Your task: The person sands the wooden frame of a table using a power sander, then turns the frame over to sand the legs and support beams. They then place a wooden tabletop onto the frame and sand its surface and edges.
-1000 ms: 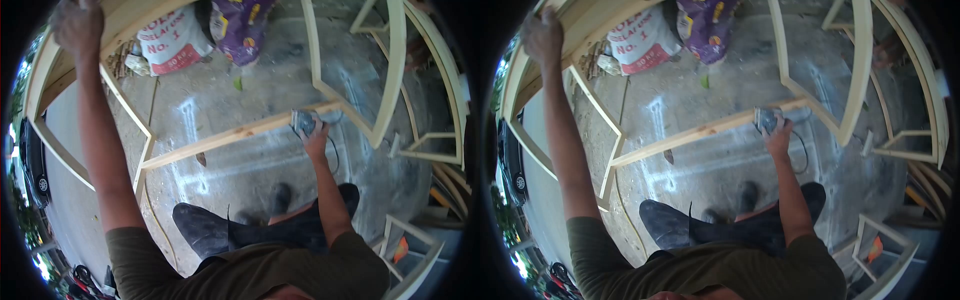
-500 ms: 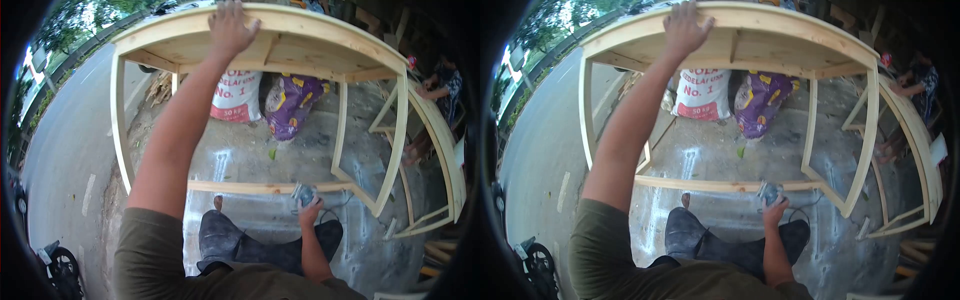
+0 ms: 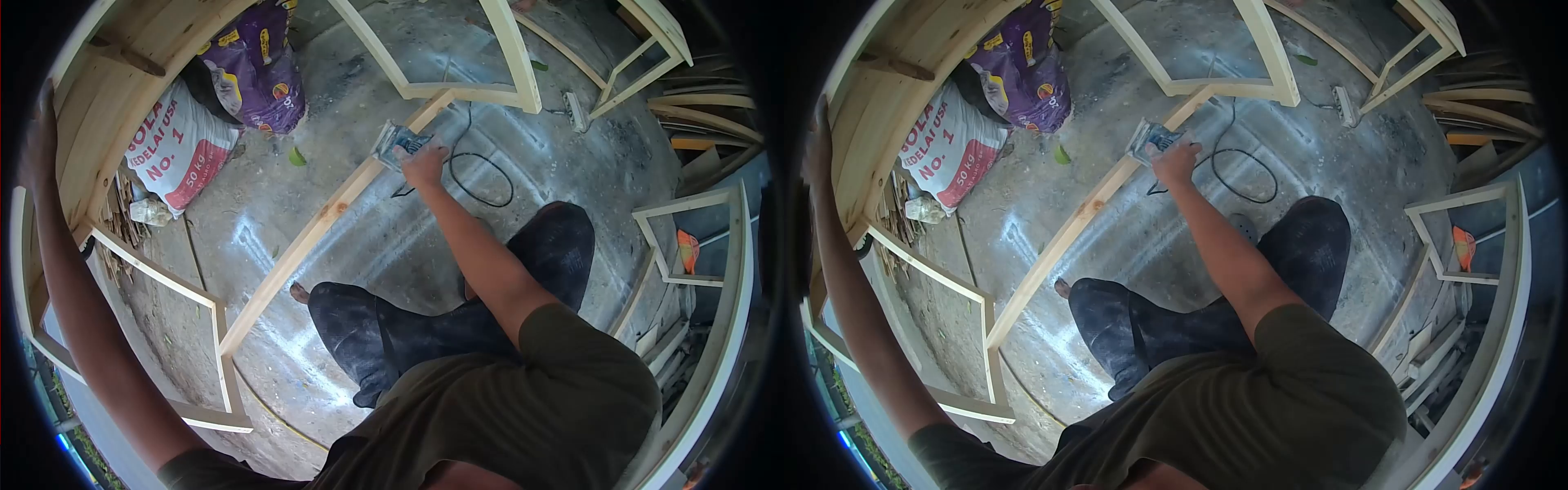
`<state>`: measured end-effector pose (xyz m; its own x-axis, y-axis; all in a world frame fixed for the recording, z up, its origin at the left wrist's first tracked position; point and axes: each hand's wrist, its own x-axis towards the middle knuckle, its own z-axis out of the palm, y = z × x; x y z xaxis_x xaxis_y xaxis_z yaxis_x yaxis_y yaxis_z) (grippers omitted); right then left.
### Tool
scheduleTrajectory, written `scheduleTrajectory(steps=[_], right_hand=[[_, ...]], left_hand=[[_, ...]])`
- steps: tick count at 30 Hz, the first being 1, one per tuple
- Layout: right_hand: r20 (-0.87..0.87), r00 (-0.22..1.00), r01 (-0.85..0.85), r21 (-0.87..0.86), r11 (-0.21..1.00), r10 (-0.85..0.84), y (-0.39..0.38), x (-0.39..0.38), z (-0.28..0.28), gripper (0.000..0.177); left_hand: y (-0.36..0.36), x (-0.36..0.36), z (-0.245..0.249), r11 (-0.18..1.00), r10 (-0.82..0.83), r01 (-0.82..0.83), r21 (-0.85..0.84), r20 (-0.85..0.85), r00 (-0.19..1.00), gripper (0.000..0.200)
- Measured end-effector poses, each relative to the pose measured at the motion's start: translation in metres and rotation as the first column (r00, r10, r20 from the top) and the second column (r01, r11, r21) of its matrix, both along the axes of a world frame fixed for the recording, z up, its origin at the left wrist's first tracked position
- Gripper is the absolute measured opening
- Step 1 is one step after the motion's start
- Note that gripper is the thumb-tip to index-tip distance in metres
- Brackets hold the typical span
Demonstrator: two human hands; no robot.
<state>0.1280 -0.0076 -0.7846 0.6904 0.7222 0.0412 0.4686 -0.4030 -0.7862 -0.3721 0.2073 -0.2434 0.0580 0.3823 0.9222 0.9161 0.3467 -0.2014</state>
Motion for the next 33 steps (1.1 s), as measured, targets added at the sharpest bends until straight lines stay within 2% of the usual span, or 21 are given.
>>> scheduleTrajectory(steps=[2,4,6,10,13,15,18,21,24,26,30,33], right_hand=[[-0.060,0.995,0.075,-0.109,0.991,-0.082,0.015,0.050,0.018,0.103],[0.284,0.952,0.009,-0.401,0.916,0.115,0.050,0.118,-0.007,0.101],[0.460,0.884,0.174,-0.150,0.973,-0.088,0.078,0.175,-0.055,0.092],[0.168,0.985,0.035,-0.385,0.922,0.032,0.089,0.222,-0.040,0.088],[0.070,0.995,-0.033,-0.418,0.908,0.068,0.103,0.230,-0.037,0.093],[0.072,0.996,-0.020,-0.428,0.904,0.056,0.109,0.225,-0.030,0.091],[0.092,0.993,-0.021,-0.448,0.894,0.070,0.110,0.223,-0.022,0.089],[0.142,0.977,-0.078,-0.453,0.888,0.158,0.095,0.220,-0.016,0.096],[0.470,0.869,0.011,-0.323,0.946,0.151,0.079,0.199,-0.034,0.095],[0.391,0.905,-0.086,-0.215,0.973,0.167,0.063,0.185,-0.043,0.095],[0.461,0.858,-0.216,-0.081,0.973,0.229,0.055,0.182,-0.050,0.088],[0.436,0.850,-0.401,0.170,0.900,0.296,0.045,0.197,-0.010,0.091]], left_hand=[[0.005,0.000,0.002,1.000,0.028,-0.028,-0.012,0.014,0.999,0.088],[0.011,-0.004,0.004,0.998,0.061,-0.060,-0.034,0.020,0.998,0.086],[0.013,-0.002,0.007,0.993,0.108,-0.107,-0.047,0.021,0.994,0.084],[0.033,-0.006,0.010,0.951,0.292,-0.284,-0.121,0.058,0.955,0.082],[0.032,0.003,0.010,0.918,0.376,-0.353,-0.178,0.114,0.920,0.080],[-0.046,0.072,-0.011,0.998,0.029,-0.024,-0.057,0.086,0.996,0.080],[-0.037,0.064,-0.010,0.998,0.046,-0.042,-0.056,0.070,0.997,0.080],[-0.026,0.053,-0.005,0.998,0.045,-0.044,-0.038,0.027,0.999,0.079],[-0.025,0.049,-0.003,0.999,0.042,-0.041,-0.018,0.013,0.999,0.078],[-0.021,0.044,-0.006,0.999,0.041,-0.041,-0.019,0.011,0.999,0.077],[-0.020,0.040,-0.008,0.999,0.031,-0.031,-0.011,0.008,0.999,0.076],[-0.024,0.039,-0.010,0.999,0.032,-0.032,-0.001,-0.007,0.999,0.074]])
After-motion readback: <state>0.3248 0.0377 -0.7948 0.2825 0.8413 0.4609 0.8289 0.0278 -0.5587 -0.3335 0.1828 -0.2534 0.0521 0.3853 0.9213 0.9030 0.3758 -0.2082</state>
